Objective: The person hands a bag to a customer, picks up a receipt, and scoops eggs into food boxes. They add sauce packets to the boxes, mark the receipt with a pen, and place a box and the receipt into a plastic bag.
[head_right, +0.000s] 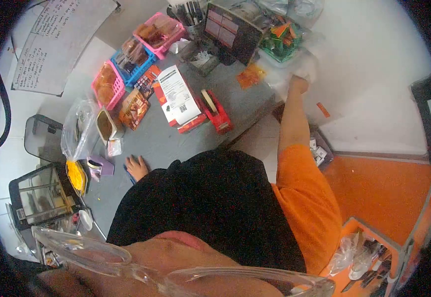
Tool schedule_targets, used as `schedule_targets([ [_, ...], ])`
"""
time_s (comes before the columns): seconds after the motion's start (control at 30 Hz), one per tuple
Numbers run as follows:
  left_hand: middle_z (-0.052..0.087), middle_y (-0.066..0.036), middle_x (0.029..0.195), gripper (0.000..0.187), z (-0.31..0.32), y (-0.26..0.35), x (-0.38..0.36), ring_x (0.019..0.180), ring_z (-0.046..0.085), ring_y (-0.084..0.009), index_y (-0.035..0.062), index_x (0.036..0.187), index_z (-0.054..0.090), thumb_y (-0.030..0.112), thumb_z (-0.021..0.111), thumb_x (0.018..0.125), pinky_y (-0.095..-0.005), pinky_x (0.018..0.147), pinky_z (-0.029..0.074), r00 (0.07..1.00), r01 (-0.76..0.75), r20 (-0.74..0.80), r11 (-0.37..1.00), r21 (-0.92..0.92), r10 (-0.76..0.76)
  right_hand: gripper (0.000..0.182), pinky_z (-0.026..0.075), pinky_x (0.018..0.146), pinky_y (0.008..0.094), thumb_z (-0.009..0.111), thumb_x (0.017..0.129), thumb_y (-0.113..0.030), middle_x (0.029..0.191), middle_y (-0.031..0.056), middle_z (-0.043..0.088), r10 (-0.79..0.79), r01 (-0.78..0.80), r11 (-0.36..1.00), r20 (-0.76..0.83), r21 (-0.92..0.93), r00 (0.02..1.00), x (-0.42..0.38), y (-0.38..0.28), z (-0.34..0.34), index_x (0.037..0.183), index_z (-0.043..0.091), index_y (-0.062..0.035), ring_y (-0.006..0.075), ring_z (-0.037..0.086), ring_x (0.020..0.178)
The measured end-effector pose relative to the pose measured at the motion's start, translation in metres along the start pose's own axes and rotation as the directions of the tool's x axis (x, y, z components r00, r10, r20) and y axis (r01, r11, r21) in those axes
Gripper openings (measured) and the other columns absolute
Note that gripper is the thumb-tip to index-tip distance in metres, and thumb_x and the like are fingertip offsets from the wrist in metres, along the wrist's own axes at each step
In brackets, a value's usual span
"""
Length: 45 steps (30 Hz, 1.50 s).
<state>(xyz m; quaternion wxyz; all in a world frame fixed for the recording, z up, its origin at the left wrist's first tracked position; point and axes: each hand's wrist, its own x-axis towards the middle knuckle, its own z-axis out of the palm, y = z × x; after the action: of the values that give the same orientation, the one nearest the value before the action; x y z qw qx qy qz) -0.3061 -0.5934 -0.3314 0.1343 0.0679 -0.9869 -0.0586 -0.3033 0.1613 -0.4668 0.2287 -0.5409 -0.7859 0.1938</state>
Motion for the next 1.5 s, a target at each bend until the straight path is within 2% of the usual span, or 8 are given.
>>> schedule_targets([
  [0.27,0.029,-0.02,0.133,0.051,-0.011,0.01,-0.003,0.123,0.025,-0.0361,0.0017,0.123,0.038,0.036,0.045,0.085,-0.0487,0.099,0.019,1.0,-0.013,-0.003,0.999,-0.044,0.013,0.022,0.041,0.05,0.0277,0.063,0.076,-0.02,0.064,0.0056,0.053,-0.193,0.166,0.87,0.01,0.464,0.981,0.022,0.007,0.013,0.074,0.058,0.0008,0.0152,0.046,0.051],
  [0.33,0.03,-0.02,0.132,0.051,-0.013,0.007,-0.003,0.122,0.026,-0.0363,0.0015,0.122,0.039,0.035,0.045,0.085,-0.0485,0.099,0.02,1.0,-0.006,0.007,0.998,-0.057,0.007,0.017,0.039,0.048,0.0278,0.06,0.078,-0.016,0.063,0.0055,0.051,0.129,-0.594,0.203,0.58,0.779,0.805,0.001,-0.029,-0.046,0.07,0.054,-0.002,0.0136,0.043,0.048],
  [0.67,0.035,-0.02,0.128,0.046,-0.013,0.003,-0.009,0.119,0.03,-0.0372,0.0001,0.119,0.042,0.029,0.049,0.084,-0.0455,0.098,0.023,0.992,-0.105,-0.081,0.99,-0.098,0.097,0.009,0.044,0.053,0.0274,0.061,0.075,-0.009,0.071,0.0058,0.056,0.347,-0.688,0.35,0.594,0.636,0.726,-0.013,-0.033,-0.044,0.08,0.057,-0.003,0.0167,0.05,0.055],
  [0.83,0.036,-0.021,0.127,0.045,-0.019,0.009,-0.008,0.116,0.032,-0.0374,-0.0009,0.116,0.044,0.028,0.051,0.083,-0.0434,0.097,0.026,0.994,-0.09,-0.077,0.99,-0.109,0.081,0.006,0.044,0.051,0.0278,0.061,0.075,-0.011,0.066,0.006,0.055,0.293,-0.357,0.803,0.206,0.477,0.934,-0.005,-0.022,-0.025,0.077,0.059,-0.0058,0.0196,0.054,0.059],
  [1.0,0.035,-0.021,0.128,0.045,-0.017,0.004,-0.008,0.117,0.032,-0.0373,-0.0015,0.116,0.044,0.028,0.05,0.083,-0.0439,0.097,0.025,0.993,-0.107,-0.069,0.988,-0.109,0.099,0.02,0.044,0.053,0.0303,0.063,0.074,-0.023,0.064,0.0078,0.053,0.366,-0.631,0.381,0.517,0.675,0.774,-0.003,-0.024,-0.038,0.076,0.058,-0.0031,0.0217,0.055,0.062],
  [1.07,0.035,-0.021,0.128,0.045,-0.015,0.001,-0.007,0.117,0.032,-0.0372,-0.0016,0.116,0.044,0.029,0.05,0.083,-0.0442,0.097,0.024,0.989,-0.131,-0.081,0.986,-0.106,0.122,0.033,0.044,0.061,0.0332,0.057,0.076,-0.033,0.071,0.0132,0.058,0.152,-0.286,0.916,0.417,0.28,0.896,-0.008,-0.033,-0.057,0.078,0.06,-0.0005,0.0236,0.057,0.07],
  [1.13,0.035,-0.021,0.128,0.046,-0.016,0.003,-0.007,0.118,0.031,-0.037,-0.0018,0.116,0.043,0.029,0.049,0.083,-0.0449,0.098,0.024,0.99,-0.128,-0.075,0.987,-0.099,0.121,0.047,0.045,0.069,0.0362,0.052,0.077,-0.043,0.079,0.0185,0.062,-0.055,0.193,0.93,0.402,-0.313,0.914,-0.03,-0.068,-0.104,0.081,0.061,0.002,0.0255,0.059,0.078],
  [1.5,0.035,-0.02,0.129,0.046,-0.016,0.005,-0.006,0.119,0.03,-0.0373,0.0002,0.117,0.043,0.031,0.049,0.084,-0.045,0.098,0.023,0.994,-0.096,-0.066,0.991,-0.097,0.09,0.045,0.047,0.077,0.0371,0.044,0.079,-0.046,0.092,0.0171,0.062,-0.084,0.216,0.871,0.299,-0.44,0.95,0.008,-0.001,-0.005,0.091,0.065,-0.0088,0.0326,0.059,0.088],
])
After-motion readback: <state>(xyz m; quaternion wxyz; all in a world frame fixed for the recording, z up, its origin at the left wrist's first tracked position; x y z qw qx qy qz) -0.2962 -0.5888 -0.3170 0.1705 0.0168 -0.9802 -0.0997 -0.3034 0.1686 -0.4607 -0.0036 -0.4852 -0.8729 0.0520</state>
